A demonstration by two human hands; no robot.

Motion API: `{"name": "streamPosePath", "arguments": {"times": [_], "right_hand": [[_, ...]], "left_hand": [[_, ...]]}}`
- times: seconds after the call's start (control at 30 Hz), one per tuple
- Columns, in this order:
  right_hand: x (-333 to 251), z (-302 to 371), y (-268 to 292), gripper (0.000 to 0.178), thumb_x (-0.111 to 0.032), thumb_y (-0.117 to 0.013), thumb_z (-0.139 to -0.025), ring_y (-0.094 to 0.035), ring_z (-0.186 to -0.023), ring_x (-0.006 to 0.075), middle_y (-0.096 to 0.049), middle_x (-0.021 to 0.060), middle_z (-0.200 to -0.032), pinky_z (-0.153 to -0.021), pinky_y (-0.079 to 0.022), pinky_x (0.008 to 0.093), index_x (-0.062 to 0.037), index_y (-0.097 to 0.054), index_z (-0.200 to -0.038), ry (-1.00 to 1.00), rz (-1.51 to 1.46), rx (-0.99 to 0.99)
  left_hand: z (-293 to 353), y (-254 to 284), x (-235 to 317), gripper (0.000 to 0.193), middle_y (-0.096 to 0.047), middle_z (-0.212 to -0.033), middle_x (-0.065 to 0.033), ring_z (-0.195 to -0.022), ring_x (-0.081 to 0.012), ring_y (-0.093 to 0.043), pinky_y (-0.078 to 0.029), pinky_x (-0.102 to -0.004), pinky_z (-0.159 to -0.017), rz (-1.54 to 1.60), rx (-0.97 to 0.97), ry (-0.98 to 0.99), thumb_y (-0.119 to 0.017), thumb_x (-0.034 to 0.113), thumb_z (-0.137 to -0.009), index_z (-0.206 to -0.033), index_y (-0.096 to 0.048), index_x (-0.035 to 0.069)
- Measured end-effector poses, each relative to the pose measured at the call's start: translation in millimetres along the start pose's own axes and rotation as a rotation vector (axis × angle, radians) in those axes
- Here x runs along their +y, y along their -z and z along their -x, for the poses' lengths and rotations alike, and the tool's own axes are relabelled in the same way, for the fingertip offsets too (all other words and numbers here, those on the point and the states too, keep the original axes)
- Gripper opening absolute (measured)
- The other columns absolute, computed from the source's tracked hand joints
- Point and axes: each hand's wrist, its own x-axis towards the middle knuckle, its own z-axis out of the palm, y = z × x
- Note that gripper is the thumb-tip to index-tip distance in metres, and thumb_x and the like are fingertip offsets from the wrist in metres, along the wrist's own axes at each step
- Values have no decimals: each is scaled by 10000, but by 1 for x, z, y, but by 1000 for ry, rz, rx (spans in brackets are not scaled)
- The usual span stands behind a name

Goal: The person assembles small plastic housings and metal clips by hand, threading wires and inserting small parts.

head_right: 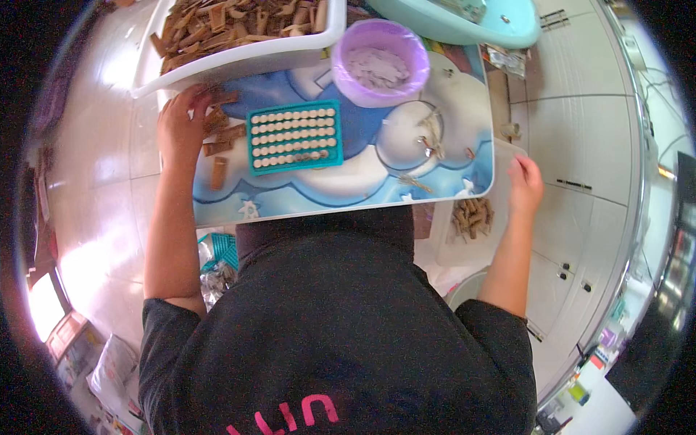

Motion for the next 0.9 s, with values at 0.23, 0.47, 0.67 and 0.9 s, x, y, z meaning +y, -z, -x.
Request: {"name": "streamPosePath", "arguments": {"times": [0.23, 0.47, 0.67, 0.9], "right_hand": [[-105, 60, -60, 123, -108, -651, -783, -580, -716, 212, -588, 96, -793, -640, -447, 290, -5, -626, -847, 794, 273, -274], [-115, 60, -57, 200, -196, -675, -785, -553, -668, 229, -572, 95, -756, -601, -423, 321, -9, -604, -788, 694, 261, -252], [-96, 111, -53, 246, -221, -715, -747, -540, -657, 208, -566, 81, -755, -601, -425, 318, -13, -584, -752, 757, 488, -483], [-90, 120, -43, 170, -78, -713, -758, -531, -715, 73, -575, -5, -827, -655, -416, 217, -18, -578, -841, 460, 84, -535]], "left_hand": [[2, 1, 7, 167, -636, -841, -59, -828, -273, -583, -456, -368, -747, 116, -2, 68, -653, 209, -791, -914, -657, 95], [2, 12, 23, 178, -653, -925, -79, -821, -260, -616, -475, -353, -745, 166, -142, 267, -625, 190, -821, -963, -613, 83], [21, 17, 10, 286, -645, -945, -74, -812, -171, -619, -486, -286, -735, 533, 12, 393, -591, 189, -869, -1108, -595, 32], [55, 55, 55, 291, -537, -986, -84, -683, -100, -475, -382, -208, -556, 1788, -343, 741, -482, 78, -796, -1069, -531, -11]]}}
